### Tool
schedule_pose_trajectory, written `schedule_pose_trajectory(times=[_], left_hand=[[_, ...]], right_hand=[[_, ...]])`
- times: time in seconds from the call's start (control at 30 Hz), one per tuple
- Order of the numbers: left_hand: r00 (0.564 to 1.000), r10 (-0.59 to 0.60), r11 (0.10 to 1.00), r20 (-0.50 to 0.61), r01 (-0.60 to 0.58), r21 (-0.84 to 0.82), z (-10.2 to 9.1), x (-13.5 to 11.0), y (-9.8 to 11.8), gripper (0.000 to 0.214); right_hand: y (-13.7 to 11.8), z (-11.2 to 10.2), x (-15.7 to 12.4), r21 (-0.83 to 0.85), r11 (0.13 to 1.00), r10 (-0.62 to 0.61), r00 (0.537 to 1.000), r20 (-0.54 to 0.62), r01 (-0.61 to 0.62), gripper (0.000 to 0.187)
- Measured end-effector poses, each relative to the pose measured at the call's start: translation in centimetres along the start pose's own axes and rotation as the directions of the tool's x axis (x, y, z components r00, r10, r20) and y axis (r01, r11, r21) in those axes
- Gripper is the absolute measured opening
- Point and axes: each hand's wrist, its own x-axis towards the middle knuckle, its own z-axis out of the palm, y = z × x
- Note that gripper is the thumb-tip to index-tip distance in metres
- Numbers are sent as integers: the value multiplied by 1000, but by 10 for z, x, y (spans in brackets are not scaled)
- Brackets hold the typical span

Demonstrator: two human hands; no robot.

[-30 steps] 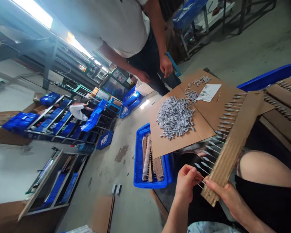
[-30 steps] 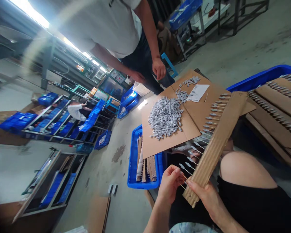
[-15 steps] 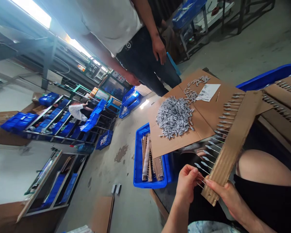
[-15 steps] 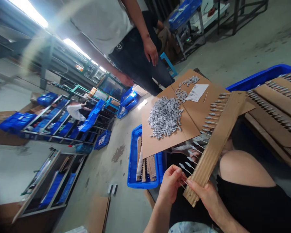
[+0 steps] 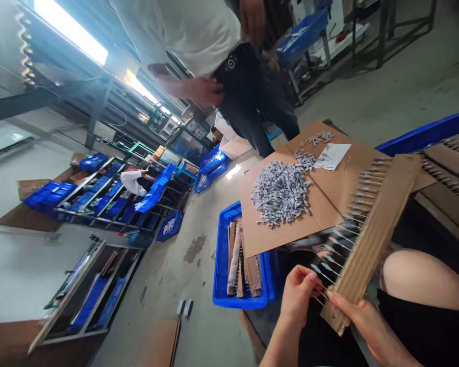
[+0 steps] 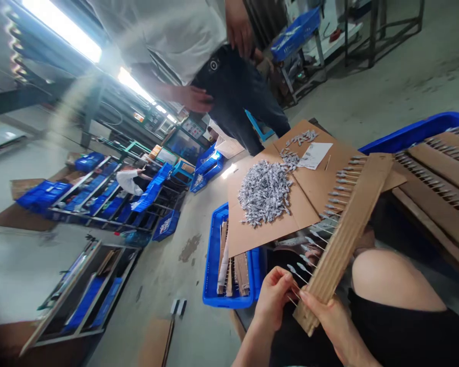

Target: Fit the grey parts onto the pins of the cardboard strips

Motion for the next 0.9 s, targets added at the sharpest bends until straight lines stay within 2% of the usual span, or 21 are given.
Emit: schedule_pose_trajectory(times=[0.1, 0.2, 0.27, 0.3, 0.4, 0.57, 0.7, 0.83, 0.9], left_hand=[[970, 216, 943, -109, -178, 281, -13, 21, 25, 29], [870, 454, 789, -195, -291, 540, -13, 52, 63, 17], [814, 551, 659, -182, -290, 694, -6, 74, 84, 10], [801, 578, 586, -155, -275, 762, -2, 84, 91, 7], [804, 590, 433, -74, -238, 870, 10, 104, 102, 5], [829, 555, 411, -74, -195, 891, 8, 108, 101, 7], [844, 525, 433, -108, -156, 888, 1, 106, 98, 11], [845, 523, 429, -114, -145, 891, 1, 110, 96, 10], [843, 526, 420, -111, -144, 896, 2, 112, 97, 11]], right_hand=[[3, -2, -1, 3, 1000, 27, 997, 69, -27, 28], [9, -5, -1, 26, 999, 25, 995, 94, -27, 31], [12, -7, 0, 52, 999, 8, 996, 93, -13, 31], [13, -7, 0, 59, 998, 1, 996, 87, -6, 31], [13, -8, -2, 66, 997, 26, 994, 105, -33, 33], [3, -6, -8, 87, 992, 81, 990, 117, -91, 33], [3, -6, -8, 15, 993, 116, 985, 130, -119, 30], [7, -8, -5, -59, 994, 105, 982, 156, -97, 28], [7, -8, -6, -87, 995, 55, 991, 119, -44, 27]])
